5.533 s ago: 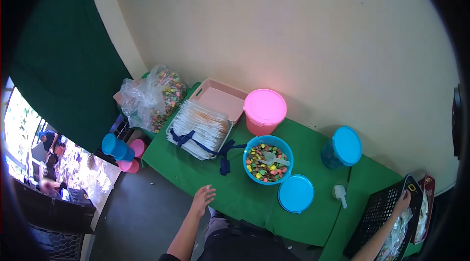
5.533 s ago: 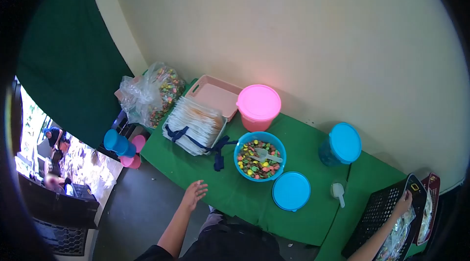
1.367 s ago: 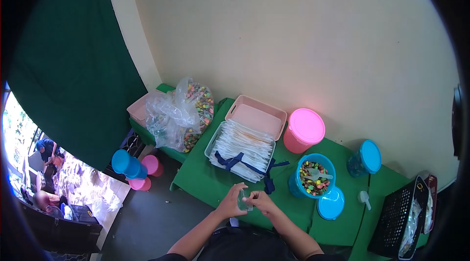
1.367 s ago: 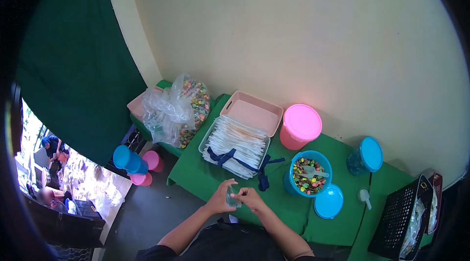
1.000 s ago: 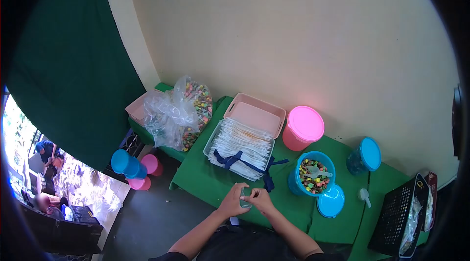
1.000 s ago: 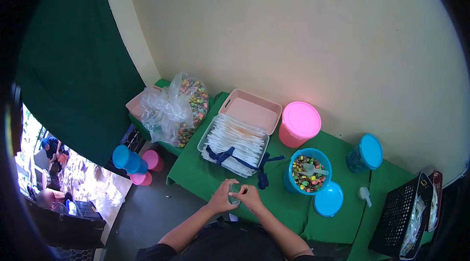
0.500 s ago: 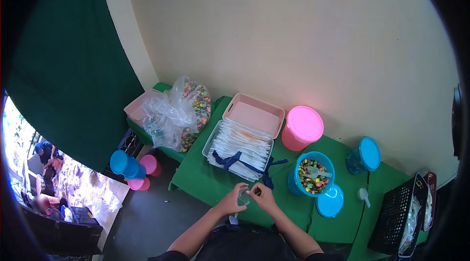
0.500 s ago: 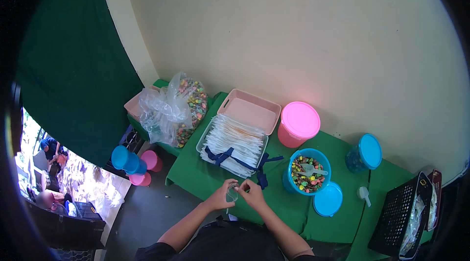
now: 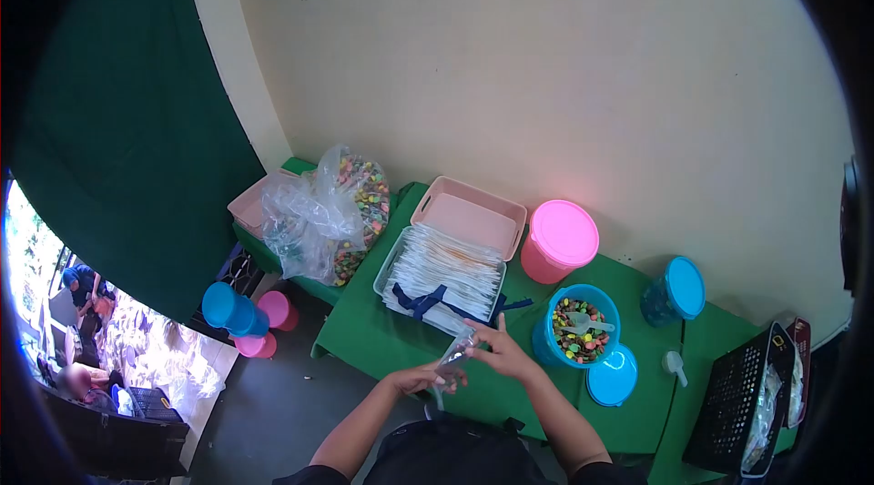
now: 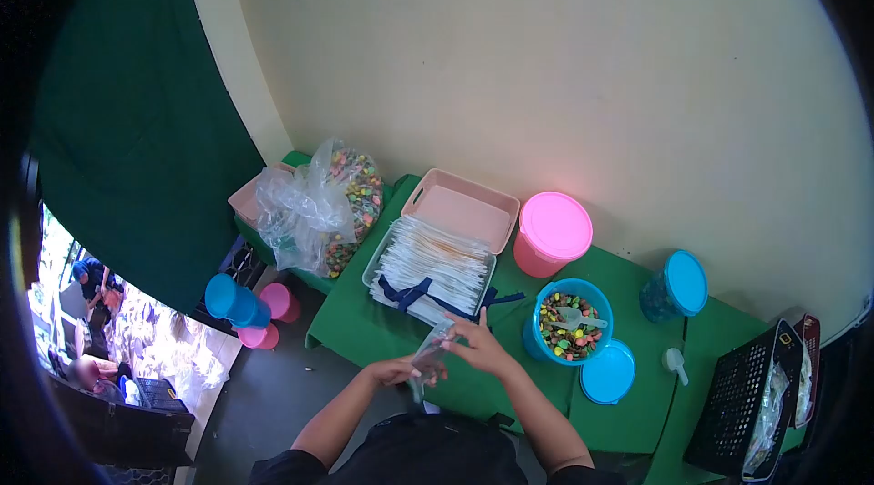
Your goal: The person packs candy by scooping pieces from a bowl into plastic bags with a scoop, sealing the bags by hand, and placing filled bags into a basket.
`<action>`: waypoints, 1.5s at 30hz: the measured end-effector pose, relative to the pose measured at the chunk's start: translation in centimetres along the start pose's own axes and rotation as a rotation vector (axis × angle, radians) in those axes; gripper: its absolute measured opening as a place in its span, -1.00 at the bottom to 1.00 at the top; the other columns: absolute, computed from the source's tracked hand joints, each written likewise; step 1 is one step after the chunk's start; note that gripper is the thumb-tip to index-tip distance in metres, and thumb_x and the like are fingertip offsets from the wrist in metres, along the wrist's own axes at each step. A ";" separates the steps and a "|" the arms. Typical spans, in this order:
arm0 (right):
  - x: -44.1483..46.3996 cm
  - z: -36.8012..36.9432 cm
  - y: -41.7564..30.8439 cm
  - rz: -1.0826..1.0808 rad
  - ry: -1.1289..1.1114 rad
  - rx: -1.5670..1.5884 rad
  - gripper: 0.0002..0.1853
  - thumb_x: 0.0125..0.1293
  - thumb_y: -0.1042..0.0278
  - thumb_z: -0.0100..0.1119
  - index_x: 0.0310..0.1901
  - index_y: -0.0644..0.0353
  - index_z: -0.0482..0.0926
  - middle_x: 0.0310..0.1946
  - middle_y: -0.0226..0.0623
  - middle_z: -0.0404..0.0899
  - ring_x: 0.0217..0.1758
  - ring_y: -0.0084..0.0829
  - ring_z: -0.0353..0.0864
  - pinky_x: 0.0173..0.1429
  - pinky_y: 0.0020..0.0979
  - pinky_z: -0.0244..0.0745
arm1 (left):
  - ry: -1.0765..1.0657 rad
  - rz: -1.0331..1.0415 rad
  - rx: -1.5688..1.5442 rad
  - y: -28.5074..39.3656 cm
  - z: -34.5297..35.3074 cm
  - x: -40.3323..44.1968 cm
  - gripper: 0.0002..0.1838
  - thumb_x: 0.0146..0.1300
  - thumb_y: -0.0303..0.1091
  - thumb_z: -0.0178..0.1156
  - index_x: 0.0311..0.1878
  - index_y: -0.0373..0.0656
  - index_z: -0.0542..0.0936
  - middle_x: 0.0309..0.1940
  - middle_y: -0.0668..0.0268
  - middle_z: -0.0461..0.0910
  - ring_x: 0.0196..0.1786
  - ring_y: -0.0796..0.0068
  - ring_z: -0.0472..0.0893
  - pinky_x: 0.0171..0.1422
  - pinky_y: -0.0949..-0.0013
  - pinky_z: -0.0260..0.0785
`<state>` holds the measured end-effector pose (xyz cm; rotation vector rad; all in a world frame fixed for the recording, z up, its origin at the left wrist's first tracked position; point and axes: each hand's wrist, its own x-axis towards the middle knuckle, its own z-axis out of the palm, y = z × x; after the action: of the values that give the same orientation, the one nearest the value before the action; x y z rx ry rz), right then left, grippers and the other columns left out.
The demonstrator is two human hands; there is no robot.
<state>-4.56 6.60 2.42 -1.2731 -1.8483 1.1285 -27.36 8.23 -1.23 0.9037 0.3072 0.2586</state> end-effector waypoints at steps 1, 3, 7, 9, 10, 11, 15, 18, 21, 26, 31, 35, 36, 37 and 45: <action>-0.1 -0.7 0.5 0.000 0.001 0.000 -0.84 0.26 0.17 0.11 -0.34 0.05 0.54 0.04 -0.29 0.56 0.46 -0.24 0.12 0.38 0.20 -0.80 | -0.049 -0.024 0.001 -0.3 -0.3 -0.4 -0.03 -0.06 -0.01 0.23 0.40 -0.20 0.07 -0.05 0.26 0.38 -0.08 0.48 0.42 0.09 0.39 0.23; -0.4 -2.0 1.3 0.056 -0.034 0.100 -0.84 0.27 0.20 0.09 -0.35 0.08 0.49 0.04 -0.26 0.55 0.47 -0.23 0.08 0.39 0.18 -0.80 | -0.098 -0.049 0.002 -1.6 -1.2 -1.1 -0.02 -0.05 0.02 0.22 0.41 -0.21 0.06 -0.07 0.27 0.39 -0.12 0.51 0.41 0.05 0.42 0.22; -1.4 -3.2 2.3 0.111 0.085 0.200 -0.89 0.25 0.28 0.08 -0.38 0.07 0.47 0.02 -0.25 0.56 0.48 -0.23 0.05 0.41 0.17 -0.76 | -0.081 -0.157 -0.092 -5.0 -4.6 -2.4 -0.15 0.07 0.01 0.12 0.40 -0.19 0.13 -0.06 0.28 0.42 -0.07 0.50 0.40 0.05 0.43 0.21; -2.0 -3.8 2.2 0.103 0.109 0.126 -0.90 0.23 0.29 0.09 -0.39 0.07 0.47 0.02 -0.29 0.56 0.48 -0.23 0.06 0.41 0.18 -0.75 | -0.058 -0.166 -0.070 -5.0 -4.4 -2.7 -0.23 0.15 0.00 0.06 0.39 -0.16 0.16 -0.01 0.25 0.44 0.03 0.46 0.42 0.10 0.41 0.22; -2.3 -3.9 1.8 0.095 0.134 0.055 -0.91 0.20 0.30 0.09 -0.41 0.06 0.46 0.02 -0.32 0.57 0.48 -0.22 0.06 0.41 0.20 -0.73 | 0.096 -0.122 -0.060 -3.5 -2.9 -2.9 -0.17 0.13 0.10 0.08 0.39 -0.15 0.14 0.09 0.21 0.39 0.12 0.42 0.39 0.20 0.38 0.17; -2.5 -3.7 1.3 0.095 0.136 0.056 -0.91 0.20 0.30 0.09 -0.41 0.06 0.46 0.02 -0.32 0.57 0.48 -0.22 0.06 0.41 0.20 -0.73 | 0.248 -0.078 -0.050 -2.4 -1.8 -2.9 -0.11 0.11 0.21 0.10 0.39 -0.15 0.12 0.19 0.17 0.35 0.22 0.38 0.36 0.30 0.36 0.12; -2.9 -1.3 -0.5 -0.015 -0.001 -0.068 -0.89 0.08 0.31 0.16 -0.48 0.07 0.46 0.04 -0.48 0.58 0.48 -0.21 0.06 0.40 0.26 -0.71 | 0.294 0.045 0.144 -0.8 0.3 -0.4 -0.10 0.08 0.16 0.22 0.39 -0.10 0.13 0.31 0.13 0.24 0.35 0.33 0.26 0.38 0.29 0.06; -3.6 -0.6 -0.9 -0.134 -0.022 -0.110 -0.86 0.05 0.31 0.21 -0.49 0.09 0.44 0.06 -0.49 0.57 0.49 -0.24 0.04 0.39 0.27 -0.71 | 0.310 0.069 0.537 0.0 1.6 0.9 -0.16 0.05 -0.05 0.36 0.36 -0.10 0.21 0.19 0.16 0.36 0.24 0.33 0.36 0.31 0.22 0.18; -4.8 -1.2 -0.2 -0.121 0.050 -0.042 -0.88 0.07 0.33 0.19 -0.51 0.08 0.44 0.06 -0.50 0.57 0.48 -0.24 0.08 0.39 0.26 -0.72 | 0.304 -0.082 0.733 0.5 1.6 1.1 -0.11 -0.06 -0.19 0.48 0.33 -0.13 0.24 0.13 0.14 0.42 0.22 0.35 0.38 0.29 0.20 0.21; -6.8 -2.2 4.0 0.235 0.281 0.453 -0.93 0.10 0.44 0.07 -0.50 0.16 0.45 0.05 -0.30 0.57 0.38 -0.29 0.25 0.46 -0.04 -0.26 | 0.194 -0.042 0.078 -2.3 0.3 0.2 -0.19 0.25 0.27 0.00 0.36 -0.16 0.20 0.07 0.16 0.48 0.08 0.43 0.48 0.25 0.30 0.24; -8.4 -1.8 8.0 0.452 0.397 0.946 -0.89 0.17 0.40 -0.07 -0.49 0.12 0.42 0.06 -0.11 0.55 0.10 -0.40 0.45 0.23 -0.41 0.17 | 0.285 0.009 0.003 -2.5 1.5 1.4 -0.16 0.30 0.37 -0.32 0.35 -0.20 0.20 0.10 0.16 0.45 0.08 0.38 0.46 0.23 0.26 0.26; -9.0 -0.7 9.1 0.481 0.384 1.202 -0.89 0.19 0.31 -0.07 -0.44 0.03 0.43 0.00 -0.10 0.58 0.09 -0.42 0.44 0.28 -0.41 0.10 | 0.361 0.095 0.093 -1.6 3.1 2.3 -0.21 0.33 0.31 -0.33 0.30 -0.23 0.24 0.10 0.16 0.44 0.08 0.35 0.46 0.21 0.25 0.28; -9.0 -0.5 9.1 0.490 0.367 1.251 -0.88 0.20 0.28 -0.07 -0.44 0.00 0.44 0.02 -0.10 0.57 0.12 -0.41 0.42 0.30 -0.39 0.06 | 0.365 0.096 0.094 -1.5 3.4 2.4 -0.21 0.33 0.31 -0.33 0.30 -0.23 0.24 0.10 0.16 0.44 0.08 0.35 0.46 0.21 0.25 0.28; -9.0 -0.3 9.0 0.499 0.350 1.299 -0.88 0.21 0.24 -0.07 -0.43 -0.03 0.45 0.04 -0.11 0.57 0.15 -0.40 0.40 0.33 -0.36 0.02 | 0.391 0.130 0.130 -1.5 3.7 2.5 -0.25 0.36 0.27 -0.31 0.29 -0.23 0.25 0.10 0.18 0.44 0.07 0.37 0.46 0.20 0.25 0.28; -5.9 0.8 5.7 0.668 0.324 1.225 -0.84 0.27 0.19 -0.05 -0.33 -0.01 0.51 0.08 -0.27 0.56 0.25 -0.34 0.31 0.45 -0.01 -0.42 | 0.932 0.503 0.504 -0.8 2.6 1.0 -0.54 0.33 -0.19 0.08 0.23 -0.17 0.37 0.06 0.22 0.47 0.09 0.45 0.45 0.09 0.36 0.34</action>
<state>-0.86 1.80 -3.16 -1.1416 -0.2299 1.8035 -25.42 6.16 -0.52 1.3126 1.0390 1.1145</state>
